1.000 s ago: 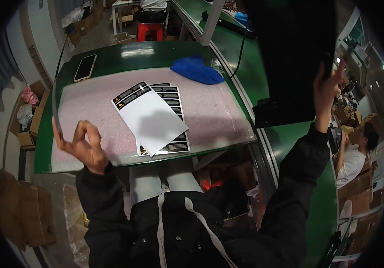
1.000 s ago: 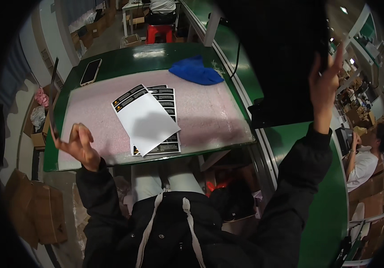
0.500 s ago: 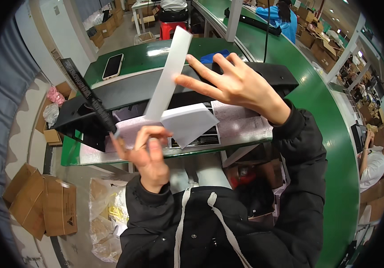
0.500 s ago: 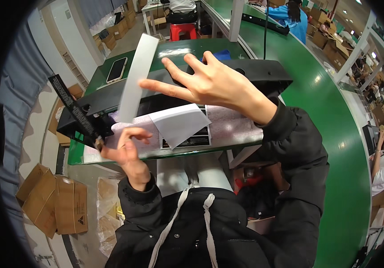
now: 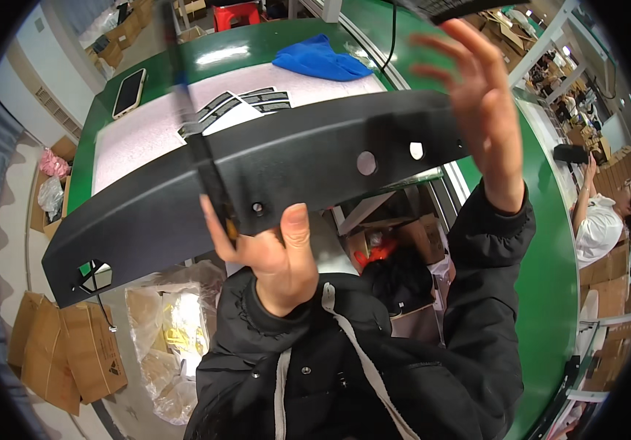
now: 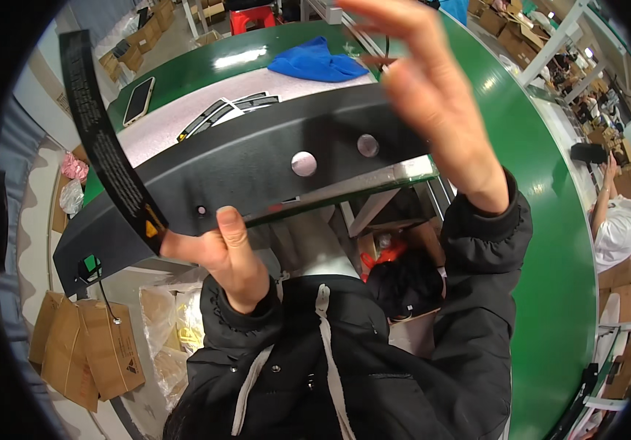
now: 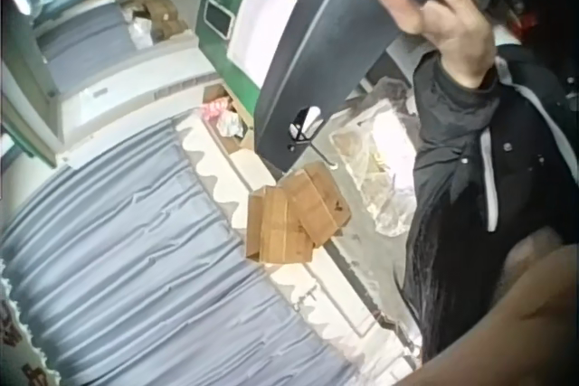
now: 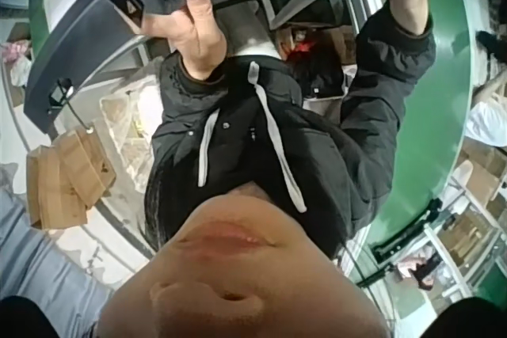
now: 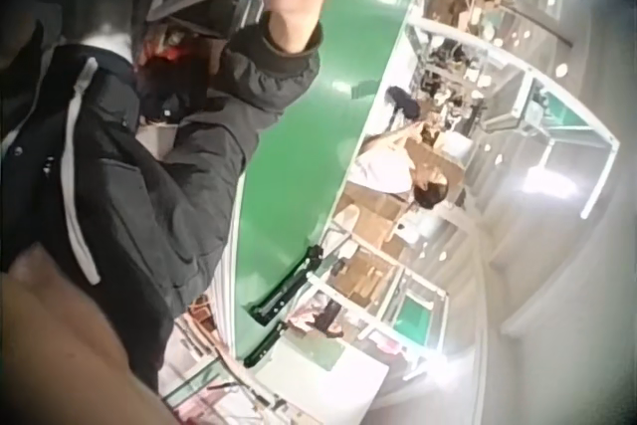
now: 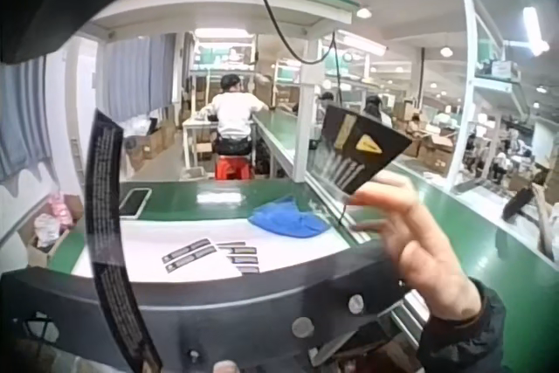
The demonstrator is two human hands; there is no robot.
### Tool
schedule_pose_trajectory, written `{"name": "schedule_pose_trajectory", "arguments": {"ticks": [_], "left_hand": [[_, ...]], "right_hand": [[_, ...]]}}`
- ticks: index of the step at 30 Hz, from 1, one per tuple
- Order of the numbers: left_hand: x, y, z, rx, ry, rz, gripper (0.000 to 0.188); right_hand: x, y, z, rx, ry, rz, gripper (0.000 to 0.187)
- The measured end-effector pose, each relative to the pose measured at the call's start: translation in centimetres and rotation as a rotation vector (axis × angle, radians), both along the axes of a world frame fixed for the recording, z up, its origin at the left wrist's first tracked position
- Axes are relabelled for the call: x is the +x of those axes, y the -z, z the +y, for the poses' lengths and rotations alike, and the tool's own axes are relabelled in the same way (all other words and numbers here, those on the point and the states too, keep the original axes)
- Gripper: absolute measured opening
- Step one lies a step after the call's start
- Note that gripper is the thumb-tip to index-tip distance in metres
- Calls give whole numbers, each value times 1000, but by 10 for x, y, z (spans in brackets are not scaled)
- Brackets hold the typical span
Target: The person labels plastic covers by peeling warning stickers and protective film from sheets, applying them onto the plastic parts by hand, and moving the finished covers down the assembly line.
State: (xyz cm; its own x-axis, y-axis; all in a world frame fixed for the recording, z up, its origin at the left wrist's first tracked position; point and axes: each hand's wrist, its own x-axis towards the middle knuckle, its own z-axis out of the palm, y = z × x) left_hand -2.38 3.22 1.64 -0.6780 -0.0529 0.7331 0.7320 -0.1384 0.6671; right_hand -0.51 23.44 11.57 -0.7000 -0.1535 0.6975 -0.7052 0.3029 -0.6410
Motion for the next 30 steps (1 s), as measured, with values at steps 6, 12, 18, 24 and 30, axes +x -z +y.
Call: {"name": "schedule_pose_trajectory", "arguments": {"ticks": [6, 12, 18, 24, 30], "left_hand": [[8, -6, 3, 154, 150, -177, 86], [3, -8, 1, 74, 340, -129, 104], [7, -5, -1, -43, 270, -115, 104], [13, -3, -4, 68, 447, -152, 104], [9, -2, -2, 64, 512, -75, 102]], "right_hand": [[21, -12, 42, 72, 331, 305, 36], [36, -14, 21, 177, 223, 97, 11], [26, -3, -4, 392, 297, -115, 9], [17, 11, -10, 509, 286, 45, 13], [15, 10, -14, 542, 266, 90, 14]]}}
